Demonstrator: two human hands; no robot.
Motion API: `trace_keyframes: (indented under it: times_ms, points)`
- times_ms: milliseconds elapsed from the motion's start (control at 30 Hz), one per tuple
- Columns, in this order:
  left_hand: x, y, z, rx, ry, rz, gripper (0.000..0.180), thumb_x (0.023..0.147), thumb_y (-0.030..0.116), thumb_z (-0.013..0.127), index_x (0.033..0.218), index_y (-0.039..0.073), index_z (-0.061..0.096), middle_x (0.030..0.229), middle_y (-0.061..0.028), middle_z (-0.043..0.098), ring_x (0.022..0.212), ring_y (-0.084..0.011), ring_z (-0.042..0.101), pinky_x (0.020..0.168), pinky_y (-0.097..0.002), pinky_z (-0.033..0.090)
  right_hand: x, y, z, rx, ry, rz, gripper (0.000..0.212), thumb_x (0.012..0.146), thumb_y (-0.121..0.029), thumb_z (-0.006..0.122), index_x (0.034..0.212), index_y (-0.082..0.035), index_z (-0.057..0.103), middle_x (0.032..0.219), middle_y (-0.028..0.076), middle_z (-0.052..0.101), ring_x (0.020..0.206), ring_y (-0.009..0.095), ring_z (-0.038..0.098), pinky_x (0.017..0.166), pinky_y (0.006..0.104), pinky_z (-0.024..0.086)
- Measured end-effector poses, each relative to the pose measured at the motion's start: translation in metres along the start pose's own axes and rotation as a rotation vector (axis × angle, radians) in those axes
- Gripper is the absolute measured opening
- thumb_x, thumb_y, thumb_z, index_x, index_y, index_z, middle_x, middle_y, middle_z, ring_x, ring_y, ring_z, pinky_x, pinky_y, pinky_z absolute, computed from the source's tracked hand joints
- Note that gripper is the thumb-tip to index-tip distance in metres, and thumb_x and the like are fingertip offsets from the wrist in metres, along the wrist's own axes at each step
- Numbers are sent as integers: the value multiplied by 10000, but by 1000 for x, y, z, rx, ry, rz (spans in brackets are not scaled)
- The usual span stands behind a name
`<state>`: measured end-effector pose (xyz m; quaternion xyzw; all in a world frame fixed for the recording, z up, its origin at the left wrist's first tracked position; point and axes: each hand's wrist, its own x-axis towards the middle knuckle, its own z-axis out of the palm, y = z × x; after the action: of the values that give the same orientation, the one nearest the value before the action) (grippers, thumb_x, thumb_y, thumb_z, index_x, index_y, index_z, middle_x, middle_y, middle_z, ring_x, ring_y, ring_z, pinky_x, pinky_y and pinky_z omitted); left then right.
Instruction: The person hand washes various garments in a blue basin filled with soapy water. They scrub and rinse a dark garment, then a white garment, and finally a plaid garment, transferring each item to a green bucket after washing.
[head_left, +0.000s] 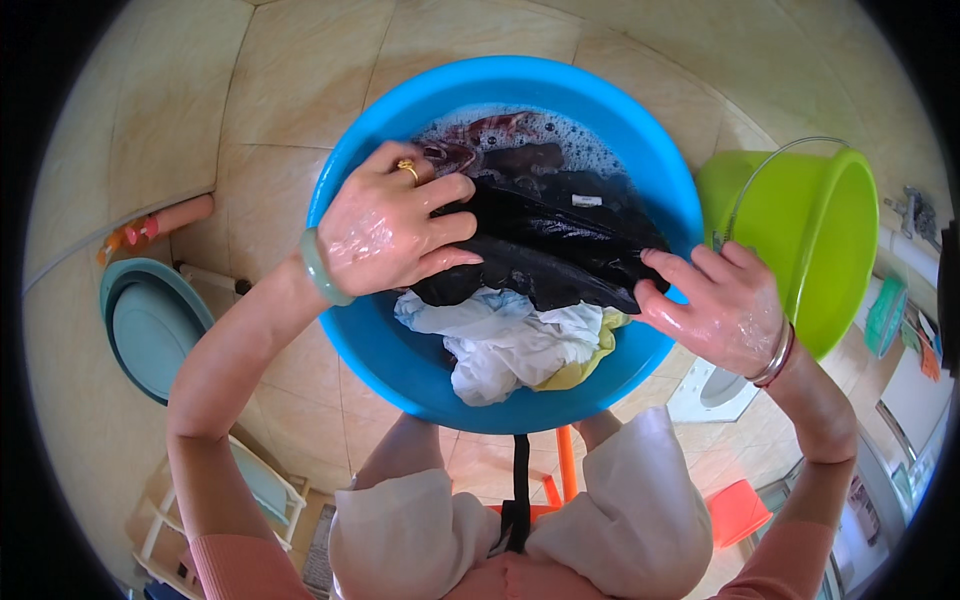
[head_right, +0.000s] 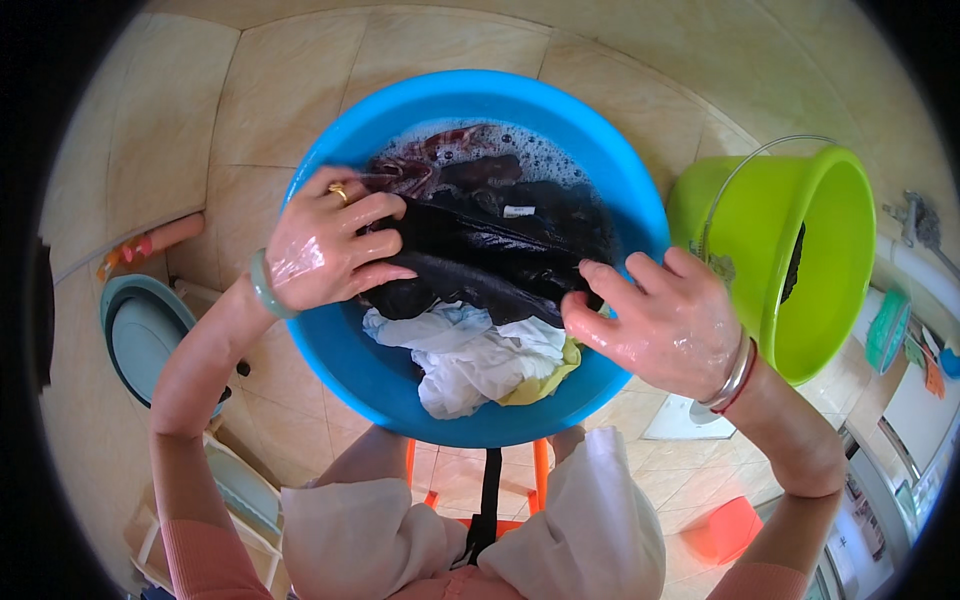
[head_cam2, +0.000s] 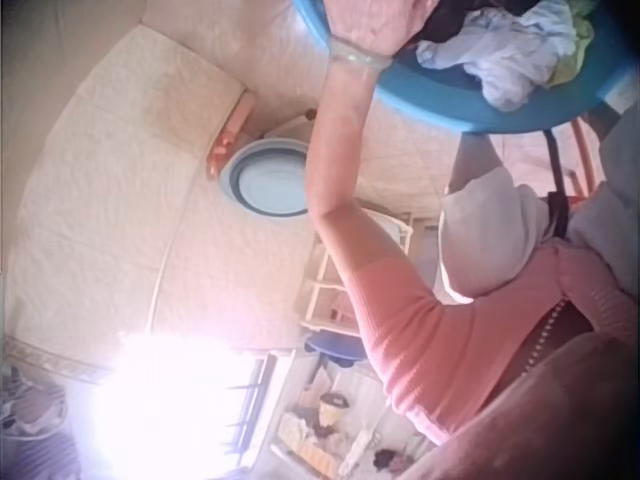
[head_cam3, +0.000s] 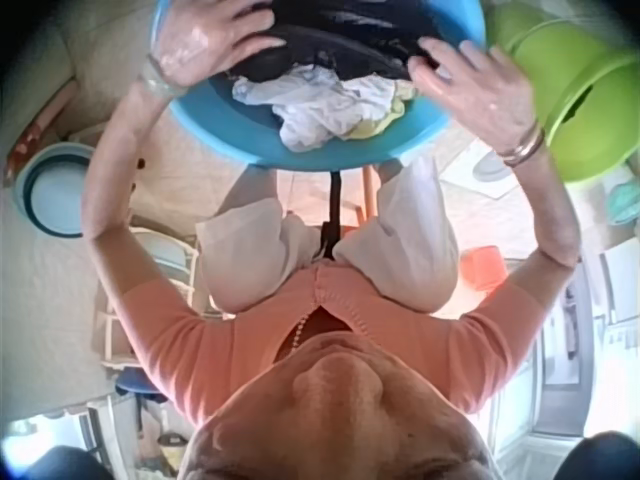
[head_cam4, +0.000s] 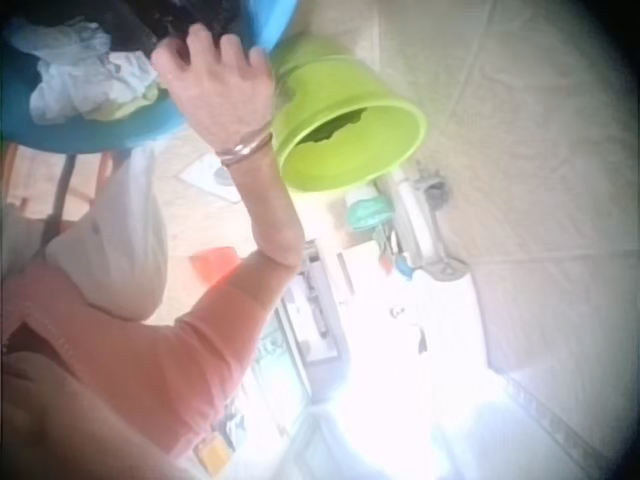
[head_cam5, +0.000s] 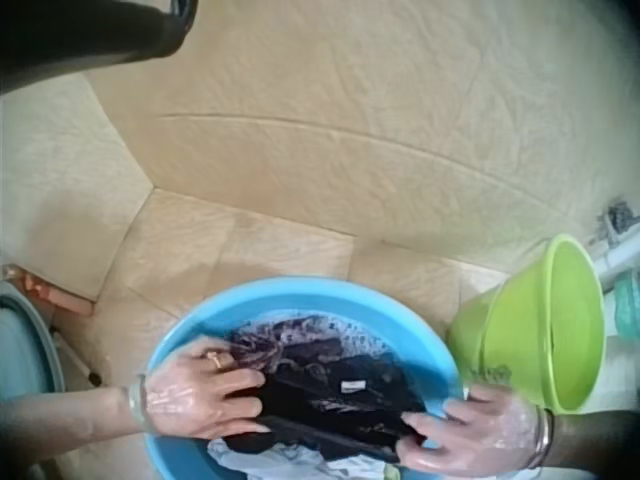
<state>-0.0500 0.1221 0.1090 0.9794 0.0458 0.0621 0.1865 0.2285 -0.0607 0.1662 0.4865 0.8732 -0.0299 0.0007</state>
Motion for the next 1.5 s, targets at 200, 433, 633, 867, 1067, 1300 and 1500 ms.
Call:
trace_keyframes:
  times_ms: [200, 433, 633, 867, 1067, 1300, 1500]
  points:
    - [31, -13, 89, -148, 23, -242, 307, 826, 401, 690, 841, 98, 642, 893, -106, 505, 742, -298, 607, 644, -388, 498, 31, 10, 99, 537, 82, 593, 387, 789, -442, 719, 827, -64, 644, 803, 97, 596, 787, 309, 594, 707, 398, 488]
    - [30, -34, 172, -97, -162, -371, 235, 881, 346, 625, 912, 131, 713, 1034, -133, 581, 893, -337, 607, 818, -439, 491, 53, -7, 213, 360, -66, 623, 343, 784, -404, 720, 887, -77, 719, 1028, 135, 571, 1059, 315, 517, 839, 395, 486]
    - [49, -49, 198, -158, -477, -500, 243, 891, 219, 561, 1076, 130, 692, 1102, -161, 652, 1067, -313, 609, 897, -433, 491, 71, 9, 257, 299, -390, 526, 222, 830, -302, 627, 883, -108, 720, 863, 150, 682, 881, 313, 659, 728, 451, 526]
    - [71, -66, 210, -65, -628, -469, 261, 906, 185, 508, 1078, 144, 700, 1100, -150, 679, 967, -304, 678, 814, -408, 538, 66, 28, 256, 347, -440, 560, 249, 865, -259, 547, 905, -90, 726, 944, 151, 705, 872, 319, 691, 724, 444, 545]
    - [61, -59, 198, -82, -492, -581, 220, 897, 172, 553, 1028, 74, 699, 1086, -196, 663, 983, -336, 655, 834, -425, 529, 74, 22, 222, 424, -295, 748, 271, 797, -291, 692, 907, -45, 715, 1023, 143, 643, 990, 343, 615, 856, 421, 505]
    - [44, -7, 62, -236, -176, -484, 195, 903, 184, 596, 1045, 52, 614, 1008, -194, 647, 953, -392, 607, 831, -472, 488, 23, 32, 125, 543, 164, 481, 102, 787, -125, 710, 809, -28, 686, 877, 112, 593, 884, 322, 567, 783, 400, 484]
    - [45, 45, -21, -39, -196, -589, 147, 852, 189, 663, 958, 88, 671, 903, -184, 657, 883, -364, 628, 777, -450, 503, 14, -4, 17, 654, 394, 566, 147, 761, -106, 747, 830, 0, 673, 810, 123, 601, 749, 298, 595, 686, 353, 488]
